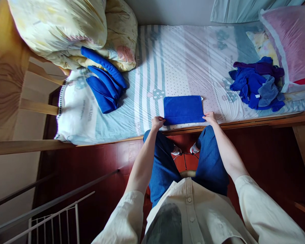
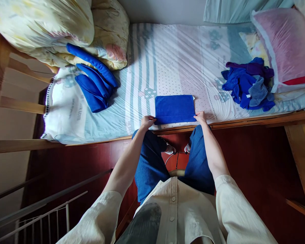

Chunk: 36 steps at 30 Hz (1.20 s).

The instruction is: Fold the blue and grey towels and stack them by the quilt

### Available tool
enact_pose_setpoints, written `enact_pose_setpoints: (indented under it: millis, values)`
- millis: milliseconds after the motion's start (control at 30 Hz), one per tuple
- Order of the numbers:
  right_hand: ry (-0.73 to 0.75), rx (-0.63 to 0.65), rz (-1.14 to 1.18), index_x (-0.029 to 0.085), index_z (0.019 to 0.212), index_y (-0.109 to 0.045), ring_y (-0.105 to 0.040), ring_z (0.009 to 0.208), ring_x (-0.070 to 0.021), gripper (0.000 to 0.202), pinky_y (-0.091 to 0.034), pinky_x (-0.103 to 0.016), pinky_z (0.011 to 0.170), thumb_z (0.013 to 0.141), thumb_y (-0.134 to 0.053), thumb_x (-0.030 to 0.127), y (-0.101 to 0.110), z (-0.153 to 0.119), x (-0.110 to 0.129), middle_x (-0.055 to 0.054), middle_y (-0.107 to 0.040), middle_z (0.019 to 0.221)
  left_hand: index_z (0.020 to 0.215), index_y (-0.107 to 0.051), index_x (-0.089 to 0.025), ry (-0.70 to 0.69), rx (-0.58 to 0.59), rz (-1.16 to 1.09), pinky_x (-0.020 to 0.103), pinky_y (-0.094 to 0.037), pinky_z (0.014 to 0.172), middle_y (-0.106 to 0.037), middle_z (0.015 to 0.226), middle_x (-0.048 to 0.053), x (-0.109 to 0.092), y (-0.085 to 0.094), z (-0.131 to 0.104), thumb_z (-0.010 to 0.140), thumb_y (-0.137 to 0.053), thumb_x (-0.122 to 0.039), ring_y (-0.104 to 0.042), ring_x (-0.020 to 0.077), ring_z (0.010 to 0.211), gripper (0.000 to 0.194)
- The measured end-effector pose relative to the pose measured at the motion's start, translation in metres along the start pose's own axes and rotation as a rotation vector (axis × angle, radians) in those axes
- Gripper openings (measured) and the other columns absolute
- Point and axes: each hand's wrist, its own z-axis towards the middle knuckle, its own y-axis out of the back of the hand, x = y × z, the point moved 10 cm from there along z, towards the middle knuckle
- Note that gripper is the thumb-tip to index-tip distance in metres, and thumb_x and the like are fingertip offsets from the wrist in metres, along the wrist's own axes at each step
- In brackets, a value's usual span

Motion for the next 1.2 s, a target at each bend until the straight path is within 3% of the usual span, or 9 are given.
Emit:
enact_pose_setpoints:
  millis: [400,500,600,733,833,967,1067,1200]
  values:
    - [-0.009,0.016,-0.018,0.019,0.085,-0.072,-0.076,0.095,-0.0232,0.018,-0.062,-0.038,0.092,0.069,-0.082,0.021,-0.002,-0.004,0.003,-0.005,-0.077,0.085,0.097,-0.076,-0.017,-0.034,0.005,0.067,0.033,-0.057,0.092,-0.081,0.099,0.009,-0.002,-0.003,-0.002,0.084,-0.072,-0.022,-0.076,0.0234,0.097,0.015]
    - [0.019,0.027,-0.053,0.019,0.085,-0.072,-0.075,0.092,-0.0217,0.017,-0.061,-0.036,0.092,0.071,-0.080,0.019,0.000,-0.009,0.010,-0.004,-0.076,0.083,0.099,-0.074,-0.019,-0.145,-0.015,0.137,0.037,-0.056,0.099,-0.079,0.097,0.008,-0.012,-0.004,-0.002,0.084,-0.070,-0.021,-0.074,0.0241,0.099,0.015]
    - [0.088,0.033,-0.143,0.019,0.090,-0.073,-0.075,0.093,-0.0214,0.016,-0.060,-0.036,0.094,0.075,-0.077,0.016,0.005,-0.017,0.024,-0.004,-0.077,0.086,0.106,-0.072,-0.021,-0.351,-0.071,0.179,0.043,-0.055,0.105,-0.075,0.108,0.009,-0.030,-0.004,-0.009,0.081,-0.067,-0.016,-0.071,0.0262,0.105,0.026]
    - [0.261,0.024,-0.337,0.018,0.104,-0.075,-0.073,0.101,-0.0230,0.025,-0.059,-0.037,0.098,0.081,-0.071,0.009,0.009,-0.035,0.055,-0.010,-0.076,0.109,0.113,-0.071,-0.020,-0.619,-0.080,0.263,0.049,-0.050,0.114,-0.068,0.125,0.015,-0.053,-0.010,-0.026,0.080,-0.063,-0.011,-0.062,0.0319,0.123,0.035]
    - [0.405,0.015,-0.518,0.017,0.113,-0.074,-0.068,0.113,-0.0275,0.033,-0.057,-0.040,0.101,0.085,-0.063,0.003,0.004,-0.054,0.078,-0.015,-0.070,0.126,0.113,-0.072,-0.020,-0.710,-0.004,0.329,0.050,-0.048,0.116,-0.067,0.128,0.015,-0.060,-0.022,-0.034,0.082,-0.060,-0.012,-0.061,0.0326,0.124,0.034]
    - [0.537,0.101,-0.687,0.017,0.119,-0.073,-0.065,0.121,-0.0296,0.043,-0.053,-0.041,0.105,0.088,-0.052,-0.003,-0.014,-0.075,0.096,-0.016,-0.069,0.126,0.114,-0.074,-0.020,-0.715,0.098,0.381,0.049,-0.049,0.115,-0.072,0.124,0.013,-0.058,-0.035,-0.035,0.085,-0.060,-0.016,-0.064,0.0318,0.122,0.032]
    - [0.513,0.150,-0.731,0.016,0.121,-0.074,-0.064,0.122,-0.0305,0.035,-0.053,-0.041,0.106,0.097,-0.050,0.007,-0.020,-0.079,0.096,-0.018,-0.071,0.124,0.121,-0.073,-0.021,-0.662,0.157,0.395,0.044,-0.049,0.117,-0.073,0.130,0.011,-0.050,-0.040,-0.032,0.086,-0.064,-0.019,-0.065,0.0297,0.127,0.036]
    - [0.478,0.204,-0.722,0.015,0.131,-0.071,-0.061,0.130,-0.0332,0.039,-0.051,-0.045,0.111,0.102,-0.061,0.039,-0.024,-0.076,0.088,-0.019,-0.069,0.134,0.138,-0.066,-0.021,-0.608,0.202,0.440,0.042,-0.046,0.121,-0.064,0.150,0.010,-0.042,-0.045,-0.030,0.079,-0.070,-0.015,-0.057,0.0293,0.142,0.059]
